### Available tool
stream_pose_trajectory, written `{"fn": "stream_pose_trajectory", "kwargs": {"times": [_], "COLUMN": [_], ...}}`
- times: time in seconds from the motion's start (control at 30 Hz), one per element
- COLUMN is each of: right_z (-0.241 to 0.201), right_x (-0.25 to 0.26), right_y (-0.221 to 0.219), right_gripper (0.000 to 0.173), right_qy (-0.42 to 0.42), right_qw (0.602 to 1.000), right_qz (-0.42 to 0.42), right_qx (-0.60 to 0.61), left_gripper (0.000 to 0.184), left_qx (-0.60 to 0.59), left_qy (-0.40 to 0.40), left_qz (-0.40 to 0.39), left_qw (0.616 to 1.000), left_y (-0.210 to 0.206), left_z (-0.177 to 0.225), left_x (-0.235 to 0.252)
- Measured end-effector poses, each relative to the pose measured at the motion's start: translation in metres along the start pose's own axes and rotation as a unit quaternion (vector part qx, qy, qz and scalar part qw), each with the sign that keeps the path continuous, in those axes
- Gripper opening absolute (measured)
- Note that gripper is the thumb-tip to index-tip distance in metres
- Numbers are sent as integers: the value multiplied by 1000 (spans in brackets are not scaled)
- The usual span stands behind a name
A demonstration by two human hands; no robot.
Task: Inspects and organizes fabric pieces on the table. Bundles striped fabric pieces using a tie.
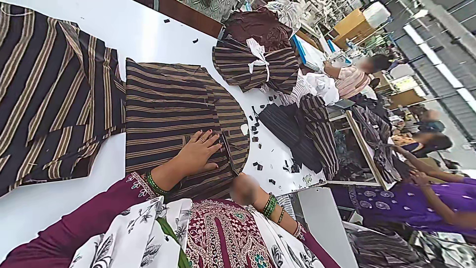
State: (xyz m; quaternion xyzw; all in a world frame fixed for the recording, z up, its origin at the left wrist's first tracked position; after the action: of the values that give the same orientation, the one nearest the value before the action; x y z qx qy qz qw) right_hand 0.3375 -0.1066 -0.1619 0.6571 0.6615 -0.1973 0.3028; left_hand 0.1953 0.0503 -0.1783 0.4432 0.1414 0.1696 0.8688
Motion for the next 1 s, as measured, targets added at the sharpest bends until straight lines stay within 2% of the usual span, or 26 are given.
{"fn": "stream_pose_trajectory", "kwargs": {"times": [0.2,0.3,0.33,0.4,0.47,0.5,0.53,0.6,0.67,0.83,1.0], "right_z": [-2,-7,-11,-17,-26,-32,-38,-47,-50,-47,-66], "right_x": [5,4,6,11,20,24,29,41,51,57,68], "right_y": [3,11,15,21,19,15,10,2,0,6,3], "right_gripper": [30,23,24,37,59,62,56,43,41,60,63], "right_qy": [17,41,63,105,124,126,123,102,64,-2,2], "right_qw": [999,994,990,985,986,988,990,994,997,997,998], "right_qz": [36,80,89,82,57,47,37,14,-23,-77,-61], "right_qx": [20,66,87,112,97,79,56,27,26,14,-21], "left_gripper": [70,72,71,61,48,42,38,44,51,78,88], "left_qx": [2,-71,-127,-197,-161,-112,-59,19,70,101,86], "left_qy": [-1,10,7,-14,-10,7,37,120,164,153,140], "left_qz": [9,-21,-42,-55,-12,32,70,79,84,64,68], "left_qw": [1000,997,991,979,987,993,995,989,980,981,984], "left_y": [-1,5,15,42,69,78,83,81,64,41,45], "left_z": [-2,6,12,22,18,9,-5,-38,-65,-71,-71], "left_x": [0,-5,-9,-15,-9,1,14,37,50,44,44]}}
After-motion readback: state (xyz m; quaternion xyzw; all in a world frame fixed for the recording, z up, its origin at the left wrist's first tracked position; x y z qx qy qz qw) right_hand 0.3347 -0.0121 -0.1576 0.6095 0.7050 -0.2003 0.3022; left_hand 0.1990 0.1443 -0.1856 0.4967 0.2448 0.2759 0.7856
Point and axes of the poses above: each hand's wrist, its own x-axis towards the middle knuckle, its own y-axis out of the back of the hand, z = x × y, the point moved 5 cm from there along x, towards the middle knuckle, and after that the axes turned 2 degrees about z, right-handed, at the moved point
